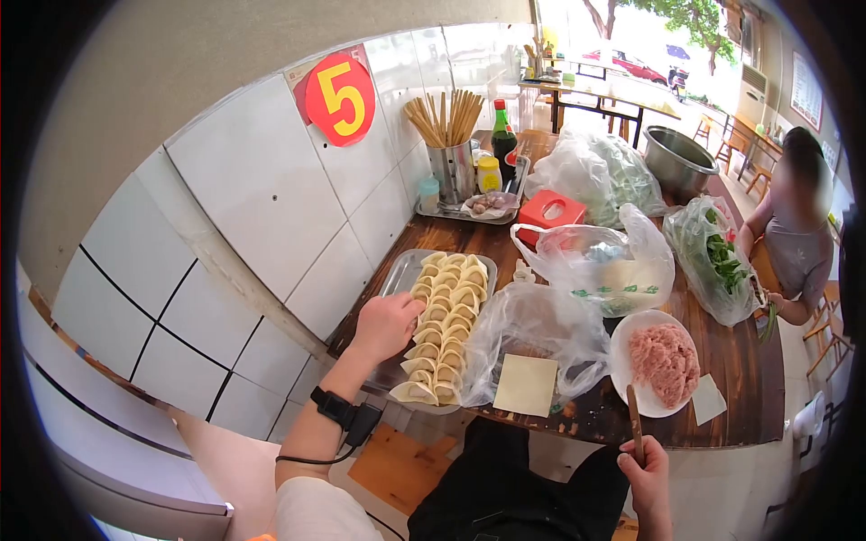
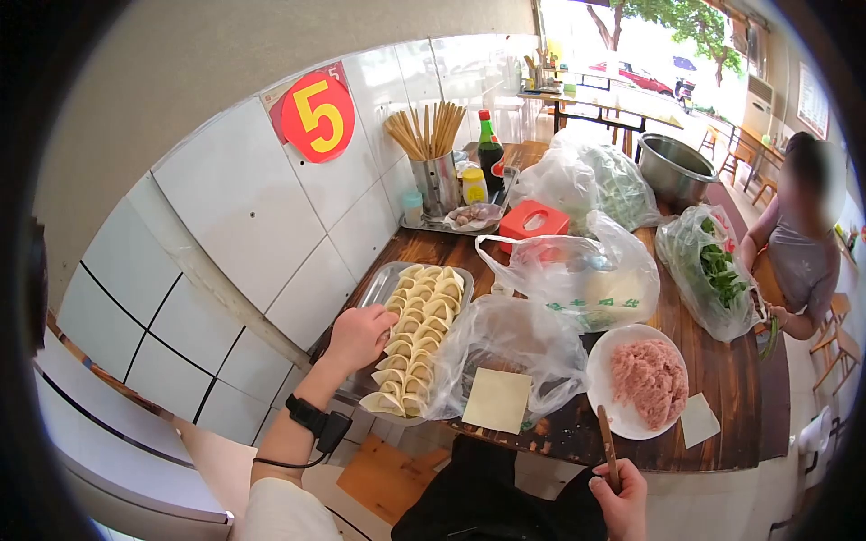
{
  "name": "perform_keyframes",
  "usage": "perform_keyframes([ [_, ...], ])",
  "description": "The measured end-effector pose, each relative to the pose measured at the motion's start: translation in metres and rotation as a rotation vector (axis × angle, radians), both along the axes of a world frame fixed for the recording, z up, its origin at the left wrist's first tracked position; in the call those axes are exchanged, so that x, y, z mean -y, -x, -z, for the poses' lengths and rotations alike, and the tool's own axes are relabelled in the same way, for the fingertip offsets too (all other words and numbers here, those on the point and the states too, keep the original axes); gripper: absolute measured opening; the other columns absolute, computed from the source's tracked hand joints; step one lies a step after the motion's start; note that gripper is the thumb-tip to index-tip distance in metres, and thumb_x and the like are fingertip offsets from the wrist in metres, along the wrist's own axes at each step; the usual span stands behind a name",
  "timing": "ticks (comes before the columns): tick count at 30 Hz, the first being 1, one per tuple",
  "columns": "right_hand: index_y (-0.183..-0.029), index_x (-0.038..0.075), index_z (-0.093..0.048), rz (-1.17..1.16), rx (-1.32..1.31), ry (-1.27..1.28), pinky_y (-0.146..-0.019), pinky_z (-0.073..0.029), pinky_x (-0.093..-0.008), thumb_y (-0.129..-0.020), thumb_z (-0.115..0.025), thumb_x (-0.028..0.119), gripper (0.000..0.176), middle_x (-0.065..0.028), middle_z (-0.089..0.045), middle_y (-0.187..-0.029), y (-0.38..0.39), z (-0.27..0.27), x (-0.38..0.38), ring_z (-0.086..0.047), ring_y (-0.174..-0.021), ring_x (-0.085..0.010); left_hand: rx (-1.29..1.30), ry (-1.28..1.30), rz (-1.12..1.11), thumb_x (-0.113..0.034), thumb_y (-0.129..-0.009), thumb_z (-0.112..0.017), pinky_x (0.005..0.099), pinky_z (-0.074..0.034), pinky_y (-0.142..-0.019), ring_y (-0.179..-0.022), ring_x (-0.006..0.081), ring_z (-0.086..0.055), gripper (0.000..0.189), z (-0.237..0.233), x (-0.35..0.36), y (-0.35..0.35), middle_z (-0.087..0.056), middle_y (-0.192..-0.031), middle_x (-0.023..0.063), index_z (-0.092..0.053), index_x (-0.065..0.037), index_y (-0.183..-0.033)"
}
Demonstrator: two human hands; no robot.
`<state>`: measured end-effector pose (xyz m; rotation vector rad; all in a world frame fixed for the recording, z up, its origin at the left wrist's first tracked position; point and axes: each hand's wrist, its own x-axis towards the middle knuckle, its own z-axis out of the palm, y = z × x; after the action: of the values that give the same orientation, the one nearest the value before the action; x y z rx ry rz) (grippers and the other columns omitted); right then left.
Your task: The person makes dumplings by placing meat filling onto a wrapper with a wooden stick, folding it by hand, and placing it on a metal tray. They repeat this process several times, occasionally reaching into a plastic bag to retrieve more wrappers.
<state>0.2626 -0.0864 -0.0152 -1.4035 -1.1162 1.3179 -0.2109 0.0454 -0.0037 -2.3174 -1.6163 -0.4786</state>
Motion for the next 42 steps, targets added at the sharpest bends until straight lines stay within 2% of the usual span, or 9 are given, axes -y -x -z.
perform_keyframes([
  [12,-0.087,0.003,-0.061,-0.078,0.033,0.023,-0.060,-0.034,-0.0191,-0.082,-0.067,-0.001,0.008,0.0068,-0.049,-0.071,-0.001,0.005,0.007,-0.042,-0.065,-0.0021,0.415,0.136,-0.269,-0.011,-0.077,-0.073,0.0378,-0.052,-0.072,-0.083,0.0267,-0.064,0.041,-0.013,-0.008,-0.003,-0.058,-0.106,0.0072,-0.057,-0.011,-0.114],
  [14,-0.087,0.003,-0.061,-0.092,0.080,0.019,-0.061,-0.035,-0.0192,-0.084,-0.066,0.000,0.006,0.0067,-0.049,-0.070,-0.003,0.001,0.008,-0.042,-0.066,-0.0020,0.938,-0.006,-0.138,-0.009,-0.076,-0.072,0.0354,-0.051,-0.075,-0.086,0.0235,-0.062,0.044,0.003,-0.026,0.013,-0.058,-0.105,0.0087,-0.056,-0.006,-0.117],
  [15,-0.087,0.003,-0.061,-0.091,0.078,0.019,-0.061,-0.035,-0.0192,-0.084,-0.066,0.000,0.006,0.0067,-0.049,-0.070,-0.005,0.001,0.008,-0.042,-0.066,-0.0020,0.972,-0.066,-0.169,-0.005,-0.083,-0.066,0.0286,-0.049,-0.076,-0.088,0.0165,-0.057,0.035,0.009,-0.031,0.013,-0.057,-0.108,0.0094,-0.055,-0.002,-0.116],
  [20,-0.095,0.002,-0.057,0.020,0.167,-0.181,-0.062,-0.039,-0.0195,-0.088,-0.062,0.001,0.009,0.0053,-0.051,-0.075,-0.031,0.014,-0.002,-0.046,-0.068,-0.0037,0.719,-0.092,-0.013,-0.003,-0.085,-0.064,0.0316,-0.049,-0.070,-0.078,0.0168,-0.058,0.023,-0.048,0.030,-0.110,-0.060,-0.093,0.0075,-0.059,-0.005,-0.107],
  [23,-0.101,0.002,-0.056,0.129,0.273,-0.229,-0.066,-0.044,-0.0221,-0.093,-0.058,0.001,0.009,0.0006,-0.057,-0.078,-0.042,-0.005,-0.005,-0.052,-0.071,-0.0065,0.481,0.220,0.203,-0.010,-0.080,-0.069,0.0415,-0.050,-0.072,-0.084,0.0330,-0.061,0.027,-0.032,0.064,-0.182,-0.059,-0.091,0.0134,-0.058,-0.006,-0.104],
  [25,-0.104,0.004,-0.058,0.175,0.401,-0.298,-0.065,-0.046,-0.0239,-0.093,-0.060,0.002,0.011,-0.0015,-0.059,-0.077,-0.055,-0.005,-0.007,-0.055,-0.071,-0.0067,0.436,0.249,0.231,-0.012,-0.078,-0.072,0.0425,-0.050,-0.071,-0.081,0.0336,-0.061,0.027,-0.004,0.064,-0.201,-0.060,-0.089,0.0131,-0.059,-0.006,-0.102],
  [31,-0.093,0.014,-0.068,0.229,0.971,-0.491,-0.057,-0.050,-0.0361,-0.084,-0.068,0.010,0.010,-0.0044,-0.065,-0.084,-0.087,-0.035,-0.007,-0.066,-0.069,-0.0278,0.422,0.415,0.152,-0.011,-0.079,-0.071,0.0415,-0.050,-0.072,-0.081,0.0349,-0.063,0.014,0.009,0.049,-0.208,-0.064,-0.085,0.0140,-0.066,-0.004,-0.090],
  [40,-0.092,0.013,-0.067,0.172,1.348,-0.688,-0.051,-0.048,-0.0358,-0.073,-0.064,0.006,0.020,-0.0016,-0.063,-0.080,-0.083,-0.029,-0.051,-0.063,-0.061,-0.0246,0.620,0.573,0.042,-0.013,-0.085,-0.064,0.0363,-0.049,-0.068,-0.076,0.0300,-0.065,0.015,0.012,0.042,-0.195,-0.066,-0.080,0.0149,-0.069,-0.001,-0.091],
  [42,-0.090,0.012,-0.066,-0.049,1.444,-0.569,-0.049,-0.047,-0.0359,-0.073,-0.064,0.006,0.018,-0.0016,-0.061,-0.078,-0.078,-0.034,-0.050,-0.063,-0.060,-0.0241,0.658,0.586,0.018,-0.013,-0.086,-0.063,0.0348,-0.049,-0.067,-0.073,0.0274,-0.065,0.016,0.011,0.041,-0.190,-0.066,-0.078,0.0146,-0.070,0.000,-0.090],
])
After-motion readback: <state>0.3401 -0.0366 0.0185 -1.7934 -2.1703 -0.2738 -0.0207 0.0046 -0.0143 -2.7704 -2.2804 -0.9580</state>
